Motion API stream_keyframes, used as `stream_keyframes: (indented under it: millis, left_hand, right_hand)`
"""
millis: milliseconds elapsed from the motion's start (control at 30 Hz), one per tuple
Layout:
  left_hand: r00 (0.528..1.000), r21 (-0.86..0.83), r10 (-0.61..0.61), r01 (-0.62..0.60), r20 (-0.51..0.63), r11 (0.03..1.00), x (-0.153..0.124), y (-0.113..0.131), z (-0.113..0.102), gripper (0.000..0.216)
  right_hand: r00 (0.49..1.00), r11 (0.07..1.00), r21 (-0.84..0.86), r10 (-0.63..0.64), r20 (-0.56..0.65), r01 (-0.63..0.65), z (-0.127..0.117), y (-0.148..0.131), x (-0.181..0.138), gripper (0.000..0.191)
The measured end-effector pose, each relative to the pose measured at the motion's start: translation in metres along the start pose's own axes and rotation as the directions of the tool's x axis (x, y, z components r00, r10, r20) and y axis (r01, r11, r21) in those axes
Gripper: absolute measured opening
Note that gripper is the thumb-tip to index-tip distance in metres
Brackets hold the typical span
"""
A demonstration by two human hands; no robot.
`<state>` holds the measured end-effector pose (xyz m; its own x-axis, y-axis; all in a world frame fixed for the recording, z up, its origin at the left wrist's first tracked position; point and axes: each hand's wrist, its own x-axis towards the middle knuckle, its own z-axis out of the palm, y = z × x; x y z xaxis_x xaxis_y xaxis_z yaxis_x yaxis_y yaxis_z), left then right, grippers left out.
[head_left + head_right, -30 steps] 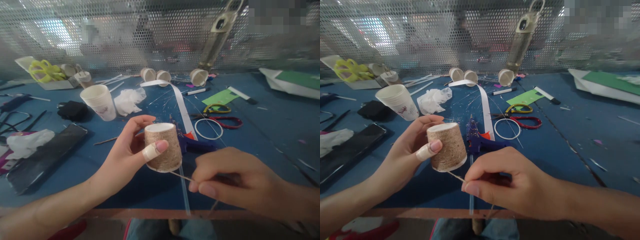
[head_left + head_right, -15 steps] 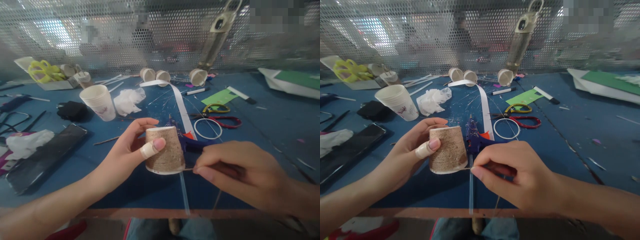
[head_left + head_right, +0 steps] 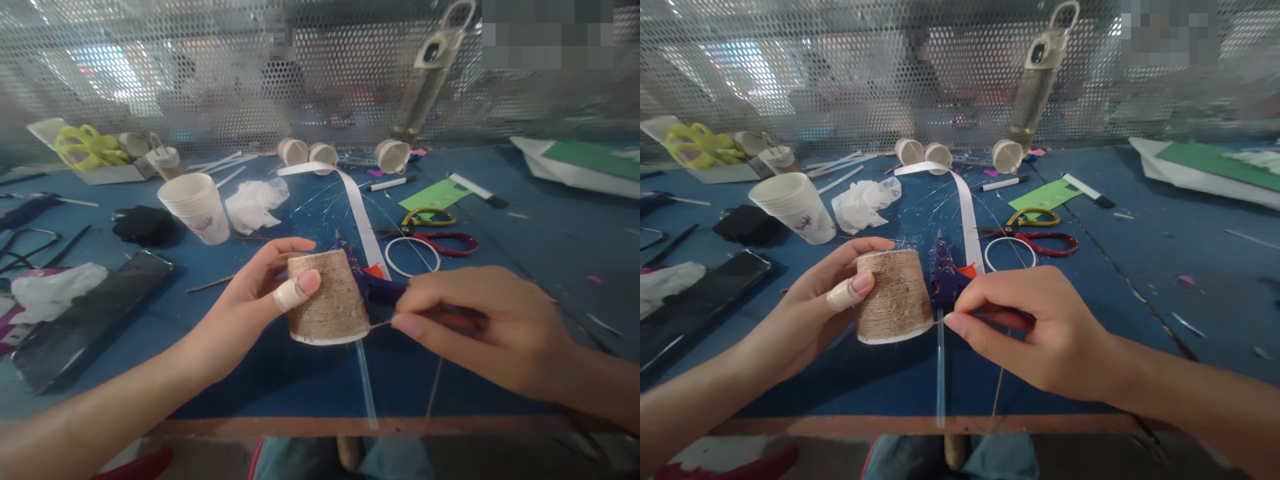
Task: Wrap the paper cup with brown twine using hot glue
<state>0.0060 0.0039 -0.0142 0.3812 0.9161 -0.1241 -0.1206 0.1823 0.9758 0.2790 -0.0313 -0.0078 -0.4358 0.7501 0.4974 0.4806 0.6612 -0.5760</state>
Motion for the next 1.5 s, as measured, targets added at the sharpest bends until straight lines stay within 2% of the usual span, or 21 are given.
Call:
stream_keyframes:
  millis: [133,300,467,800,1000,1233,1500]
  left_hand:
    - [1.000,-0.019,-0.004,0.004,0.019,1.000,0.001,0.000,0.001,0.040]
    - [0.999,-0.065,-0.011,0.013,0.030,0.998,0.001,0.000,0.002,0.039]
    - [0.999,-0.099,-0.016,0.021,0.047,0.995,0.001,0.000,0.003,0.033]
    - [0.998,-0.121,-0.017,0.023,0.057,0.992,-0.001,0.000,0.006,0.034]
    - [0.998,-0.178,-0.002,0.013,0.062,0.984,-0.001,-0.003,0.009,0.029]
    - [0.998,-0.164,-0.050,0.056,0.041,0.985,-0.004,0.002,0.013,0.030]
    - [0.998,-0.152,-0.037,0.043,0.044,0.987,-0.005,0.003,0.015,0.028]
  right_hand:
    - [0.997,0.998,0.007,0.069,0.032,-0.070,0.001,0.001,0.000,0.027]
    - [0.994,0.990,0.113,0.077,0.077,-0.085,0.004,0.007,0.001,0.028]
    - [0.978,0.974,0.128,0.172,0.117,-0.186,0.005,0.008,0.000,0.027]
    - [0.954,0.948,0.170,0.240,0.178,-0.270,0.005,0.006,0.000,0.028]
    - [0.960,0.962,0.138,0.206,0.189,-0.234,0.005,0.004,0.004,0.028]
    - [0.974,0.977,0.139,0.131,0.186,-0.159,0.004,0.002,0.004,0.022]
    - [0.967,0.970,0.162,0.148,0.206,-0.183,0.003,0.006,0.003,0.025]
